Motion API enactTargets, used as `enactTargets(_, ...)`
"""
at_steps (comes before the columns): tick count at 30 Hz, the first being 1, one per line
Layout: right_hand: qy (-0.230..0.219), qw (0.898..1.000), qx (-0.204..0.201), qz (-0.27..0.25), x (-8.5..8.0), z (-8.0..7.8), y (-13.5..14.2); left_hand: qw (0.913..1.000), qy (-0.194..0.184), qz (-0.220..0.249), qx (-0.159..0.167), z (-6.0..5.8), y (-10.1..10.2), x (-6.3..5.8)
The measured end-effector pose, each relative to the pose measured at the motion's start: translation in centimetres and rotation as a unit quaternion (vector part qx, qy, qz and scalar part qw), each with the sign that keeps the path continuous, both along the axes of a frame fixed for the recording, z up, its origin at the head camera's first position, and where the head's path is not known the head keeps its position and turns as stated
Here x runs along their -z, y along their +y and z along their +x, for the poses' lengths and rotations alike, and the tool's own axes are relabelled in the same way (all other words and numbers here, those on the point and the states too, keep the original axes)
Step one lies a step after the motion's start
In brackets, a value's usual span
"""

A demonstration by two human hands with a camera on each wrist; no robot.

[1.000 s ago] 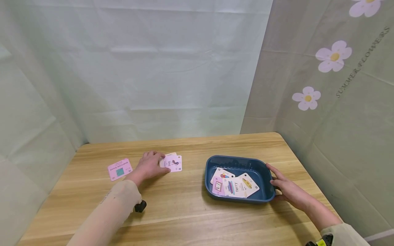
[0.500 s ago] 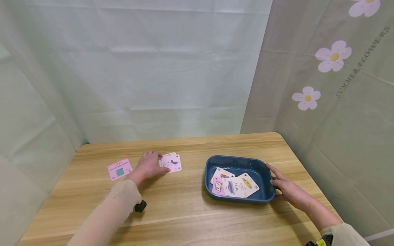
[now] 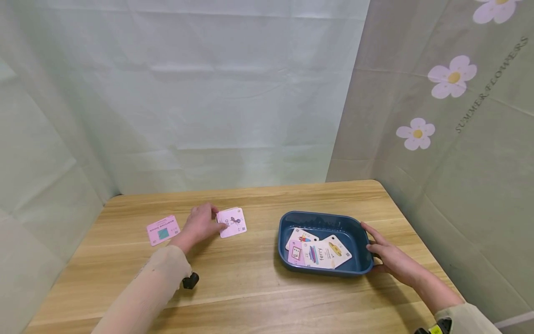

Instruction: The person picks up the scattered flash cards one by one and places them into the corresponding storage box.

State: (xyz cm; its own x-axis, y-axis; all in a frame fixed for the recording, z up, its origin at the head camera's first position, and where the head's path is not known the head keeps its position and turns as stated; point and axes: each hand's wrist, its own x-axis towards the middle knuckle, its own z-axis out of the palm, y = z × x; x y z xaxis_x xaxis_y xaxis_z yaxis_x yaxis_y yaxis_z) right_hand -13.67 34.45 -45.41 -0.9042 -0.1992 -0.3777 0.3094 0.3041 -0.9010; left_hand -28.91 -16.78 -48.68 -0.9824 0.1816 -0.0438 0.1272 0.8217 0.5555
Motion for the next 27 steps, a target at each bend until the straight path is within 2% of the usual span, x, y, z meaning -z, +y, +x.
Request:
enactTargets(6, 0.0, 1.0, 0.001, -0.001, 0.04, 0.01, 0.0, 0.9996, -0.012, 0.026, 0.0, -0.1, 0.0, 0.01)
enactTargets(11, 0.001, 1.0, 0.001, 0.0, 0.07, -0.05, 0.04, 0.9992, -0.006, 0.039, 0.008, -0.25, -0.12, 0.34)
enactTargets(18, 0.0, 1.0, -0.002, 0.001, 0.07, 0.0, 0.07, 0.999, 0.013, 0.028, 0.031, -0.03, -0.2, 0.09)
enactTargets(27, 0.0, 1.0, -0.002, -0.002, 0.08, -0.02, 0.1, 0.999, 0.015, 0.032, 0.027, 0.28, -0.37, -0.21)
